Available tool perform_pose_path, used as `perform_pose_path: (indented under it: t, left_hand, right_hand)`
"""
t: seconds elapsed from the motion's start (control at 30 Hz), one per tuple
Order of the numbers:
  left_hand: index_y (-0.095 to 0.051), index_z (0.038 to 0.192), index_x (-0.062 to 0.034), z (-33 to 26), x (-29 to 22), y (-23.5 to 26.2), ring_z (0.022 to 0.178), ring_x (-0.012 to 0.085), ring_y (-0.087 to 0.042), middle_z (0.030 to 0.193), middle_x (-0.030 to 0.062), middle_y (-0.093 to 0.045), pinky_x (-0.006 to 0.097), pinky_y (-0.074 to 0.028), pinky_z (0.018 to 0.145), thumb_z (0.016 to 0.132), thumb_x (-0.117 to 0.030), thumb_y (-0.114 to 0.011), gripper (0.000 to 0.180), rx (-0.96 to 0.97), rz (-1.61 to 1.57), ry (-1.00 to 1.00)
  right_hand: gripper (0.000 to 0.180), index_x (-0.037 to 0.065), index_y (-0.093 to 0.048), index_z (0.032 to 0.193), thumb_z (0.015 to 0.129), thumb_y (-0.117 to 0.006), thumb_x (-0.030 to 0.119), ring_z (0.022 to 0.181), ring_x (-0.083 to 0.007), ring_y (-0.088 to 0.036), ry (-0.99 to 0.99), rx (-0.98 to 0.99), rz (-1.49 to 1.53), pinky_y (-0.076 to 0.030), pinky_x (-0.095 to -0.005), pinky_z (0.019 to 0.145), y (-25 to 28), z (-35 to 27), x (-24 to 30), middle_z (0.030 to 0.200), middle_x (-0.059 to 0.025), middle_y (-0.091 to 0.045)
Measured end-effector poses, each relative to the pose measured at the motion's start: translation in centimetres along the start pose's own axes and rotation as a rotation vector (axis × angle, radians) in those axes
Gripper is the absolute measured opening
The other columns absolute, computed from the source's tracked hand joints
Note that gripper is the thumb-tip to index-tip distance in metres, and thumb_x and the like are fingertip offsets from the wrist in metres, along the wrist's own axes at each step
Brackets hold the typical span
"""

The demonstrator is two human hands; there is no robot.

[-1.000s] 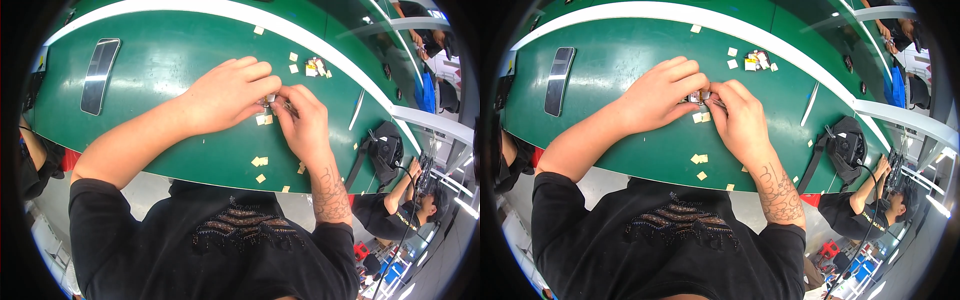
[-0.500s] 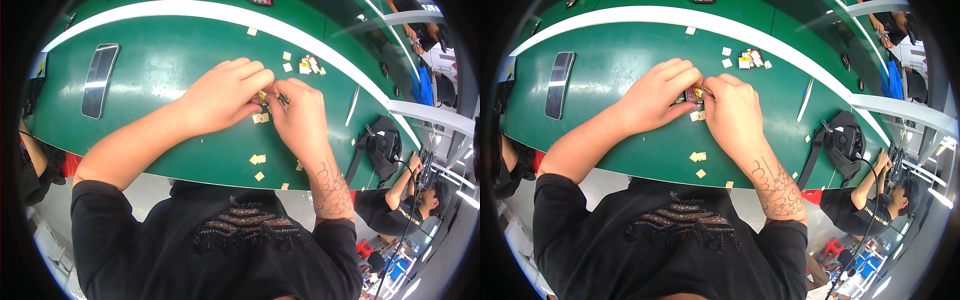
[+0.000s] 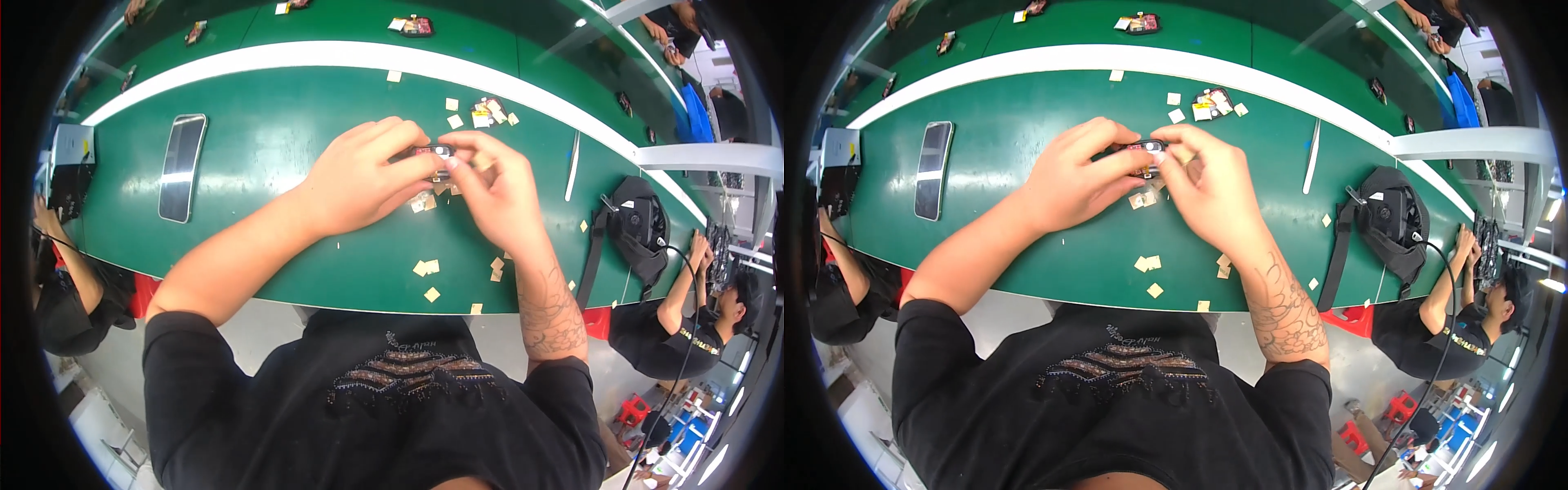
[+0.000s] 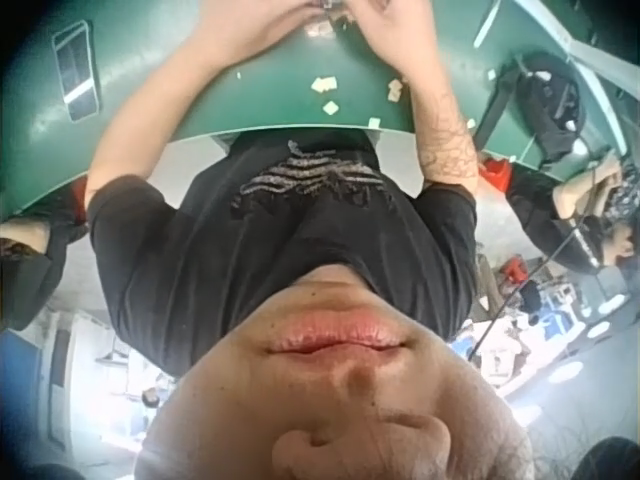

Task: Manually assembling and inspecting small electronic or mechanical components at a factory workbench.

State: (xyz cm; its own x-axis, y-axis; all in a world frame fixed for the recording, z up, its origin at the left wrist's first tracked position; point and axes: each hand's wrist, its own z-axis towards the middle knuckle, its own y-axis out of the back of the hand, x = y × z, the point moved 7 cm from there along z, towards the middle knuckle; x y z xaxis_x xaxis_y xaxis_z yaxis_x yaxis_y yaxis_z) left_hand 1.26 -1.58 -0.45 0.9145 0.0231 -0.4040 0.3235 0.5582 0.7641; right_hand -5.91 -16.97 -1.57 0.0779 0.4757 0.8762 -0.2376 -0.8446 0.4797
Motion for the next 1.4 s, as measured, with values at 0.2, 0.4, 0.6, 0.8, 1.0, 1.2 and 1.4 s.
perform_pose_path:
  t: [0.2,0.4,0.6,0.8,1.0,1.2,1.4]
  left_hand:
    - [-0.071,0.122,-0.0059,1.7,0.2,1.4,0.101,0.025,-0.072,0.108,0.0095,-0.073,0.038,-0.059,0.093,0.084,-0.002,-0.084,0.041,-0.131,-0.468,0.297]
    - [-0.07,0.111,0.0011,5.2,-0.4,0.9,0.092,0.0163,-0.071,0.098,0.0087,-0.075,0.032,-0.055,0.089,0.09,0.002,-0.076,0.021,0.096,-0.522,0.361]
    - [-0.067,0.108,0.001,15.2,1.1,-3.4,0.09,0.0113,-0.069,0.096,0.0059,-0.073,0.03,-0.055,0.086,0.093,0.002,-0.074,0.017,0.156,-0.406,0.244]
    - [-0.071,0.107,-0.0008,27.0,8.2,-14.7,0.071,0.012,-0.07,0.078,0.0069,-0.076,0.03,-0.053,0.07,0.094,-0.015,-0.076,0.02,0.257,-0.238,0.333]
    - [-0.074,0.103,-0.0021,36.2,7.9,-22.3,0.096,0.0342,-0.076,0.094,0.0197,-0.076,0.047,-0.059,0.083,0.095,-0.026,-0.078,0.026,0.382,0.101,0.106]
    - [-0.062,0.14,-0.0043,44.8,2.2,-28.7,0.128,0.0419,-0.066,0.134,0.0257,-0.068,0.05,-0.053,0.111,0.094,-0.026,-0.08,0.054,0.284,0.074,-0.04]
    - [-0.055,0.145,-0.0024,48.0,1.5,-33.7,0.12,0.0403,-0.07,0.127,0.0252,-0.071,0.046,-0.055,0.104,0.088,-0.018,-0.086,0.066,0.343,-0.067,-0.149]
  right_hand:
    - [0.015,-0.002,-0.074,0.112,0.097,-0.072,-0.002,0.064,0.0043,-0.044,-0.113,-0.073,0.358,-0.039,-0.0189,0.056,1.0,-0.1,0.4,0.09,0.003,-0.073]
    - [0.02,-0.001,-0.076,0.111,0.092,-0.074,-0.005,0.073,-0.0063,-0.056,0.244,-0.308,0.143,-0.046,-0.0248,0.062,4.8,-1.4,3.7,0.097,-0.0071,-0.074]
    - [0.045,0.005,-0.066,0.136,0.093,-0.076,0.0,0.072,-0.0136,-0.056,0.226,-0.521,-0.071,-0.048,-0.0286,0.065,10.7,-4.4,2.3,0.111,-0.0076,-0.069]
    - [0.036,0.004,-0.067,0.13,0.095,-0.076,0.01,0.076,-0.0267,-0.07,0.116,-0.562,-0.293,-0.056,-0.0384,0.067,13.8,-10.5,-2.3,0.099,-0.011,-0.065]
    - [0.032,0.006,-0.071,0.124,0.093,-0.078,0.01,0.077,-0.0289,-0.07,0.008,-0.582,-0.328,-0.058,-0.0391,0.069,13.8,-15.7,-6.6,0.096,-0.008,-0.065]
    - [0.018,0.006,-0.075,0.111,0.093,-0.077,0.007,0.074,-0.0269,-0.069,0.011,-0.578,-0.355,-0.057,-0.0379,0.066,14.8,-15.5,-6.9,0.092,-0.0071,-0.065]
    - [0.014,0.01,-0.076,0.105,0.092,-0.079,0.009,0.069,-0.0222,-0.065,-0.002,-0.556,-0.349,-0.055,-0.0356,0.062,15.2,-15.6,-7.2,0.089,-0.0038,-0.059]
